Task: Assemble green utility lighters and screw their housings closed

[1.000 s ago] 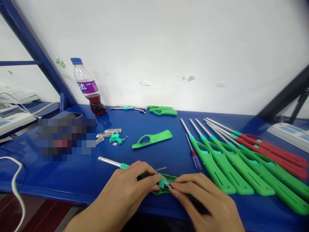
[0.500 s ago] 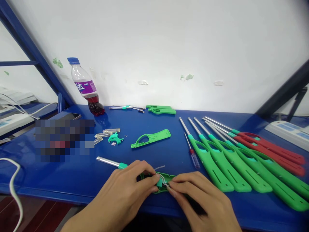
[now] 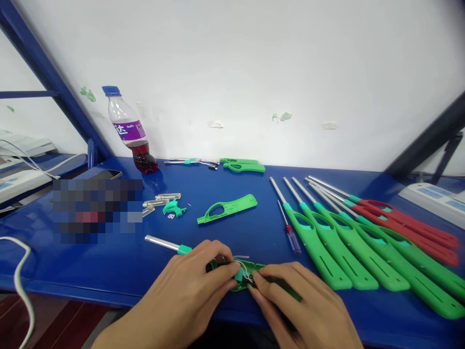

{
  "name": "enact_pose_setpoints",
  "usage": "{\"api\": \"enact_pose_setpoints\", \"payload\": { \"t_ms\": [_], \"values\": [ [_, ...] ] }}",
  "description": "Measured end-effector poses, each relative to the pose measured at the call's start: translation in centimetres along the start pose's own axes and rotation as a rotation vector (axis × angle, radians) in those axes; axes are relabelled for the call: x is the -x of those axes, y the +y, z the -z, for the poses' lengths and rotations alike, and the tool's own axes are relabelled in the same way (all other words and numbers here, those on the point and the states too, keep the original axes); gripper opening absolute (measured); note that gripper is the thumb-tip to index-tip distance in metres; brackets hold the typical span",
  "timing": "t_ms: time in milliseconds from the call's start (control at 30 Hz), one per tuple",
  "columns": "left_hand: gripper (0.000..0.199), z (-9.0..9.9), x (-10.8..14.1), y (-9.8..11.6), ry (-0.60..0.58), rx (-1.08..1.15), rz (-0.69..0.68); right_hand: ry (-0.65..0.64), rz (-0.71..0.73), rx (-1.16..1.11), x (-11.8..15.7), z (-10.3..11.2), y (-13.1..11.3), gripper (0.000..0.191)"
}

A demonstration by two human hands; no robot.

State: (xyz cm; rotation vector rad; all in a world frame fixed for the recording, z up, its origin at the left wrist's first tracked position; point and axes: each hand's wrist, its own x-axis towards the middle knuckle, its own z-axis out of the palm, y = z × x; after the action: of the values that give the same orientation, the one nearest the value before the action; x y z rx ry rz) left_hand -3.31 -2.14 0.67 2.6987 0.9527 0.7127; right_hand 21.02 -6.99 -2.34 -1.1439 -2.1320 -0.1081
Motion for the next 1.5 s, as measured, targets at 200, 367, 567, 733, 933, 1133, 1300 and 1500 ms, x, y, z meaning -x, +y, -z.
{"api": "enact_pose_setpoints", "payload": {
  "t_ms": [200,367,567,733,933,1133,1300,1500],
  "values": [
    [0.038,0.8,-0.3,0.5,-0.053,-0.019,0.022,-0.047,0.084,0.171,-0.1,0.7,0.0,0.013],
    [0.056,0.8,-0.2,0.0,-0.056,0.007,-0.006,0.018,0.015,0.297,0.4,0.5,0.5,0.022],
    [0.046,0.5,-0.4,-0.8,-0.028,0.013,-0.07,0.017,-0.019,0.26,0.8,0.2,0.5,0.033],
    [0.029,0.6,-0.8,-1.5,-0.017,0.016,-0.17,-0.071,-0.075,0.121,0.6,0.3,0.7,0.02],
    [0.027,0.7,-1.5,-1.7,0.072,-0.034,-0.276,-0.092,-0.147,-0.034,0.0,0.4,0.9,0.018],
    [0.025,0.8,-1.9,-2.0,-0.003,-0.006,-0.275,-0.011,-0.116,-0.051,-1.2,0.8,0.3,0.029],
    [0.03,0.7,-2.0,-2.1,-0.002,-0.009,-0.283,-0.037,-0.097,-0.027,-1.2,0.8,0.1,0.029],
    [0.03,0.8,-1.7,-1.9,-0.01,-0.02,-0.256,-0.019,-0.07,-0.036,-0.9,0.6,0.5,0.024]
  ]
}}
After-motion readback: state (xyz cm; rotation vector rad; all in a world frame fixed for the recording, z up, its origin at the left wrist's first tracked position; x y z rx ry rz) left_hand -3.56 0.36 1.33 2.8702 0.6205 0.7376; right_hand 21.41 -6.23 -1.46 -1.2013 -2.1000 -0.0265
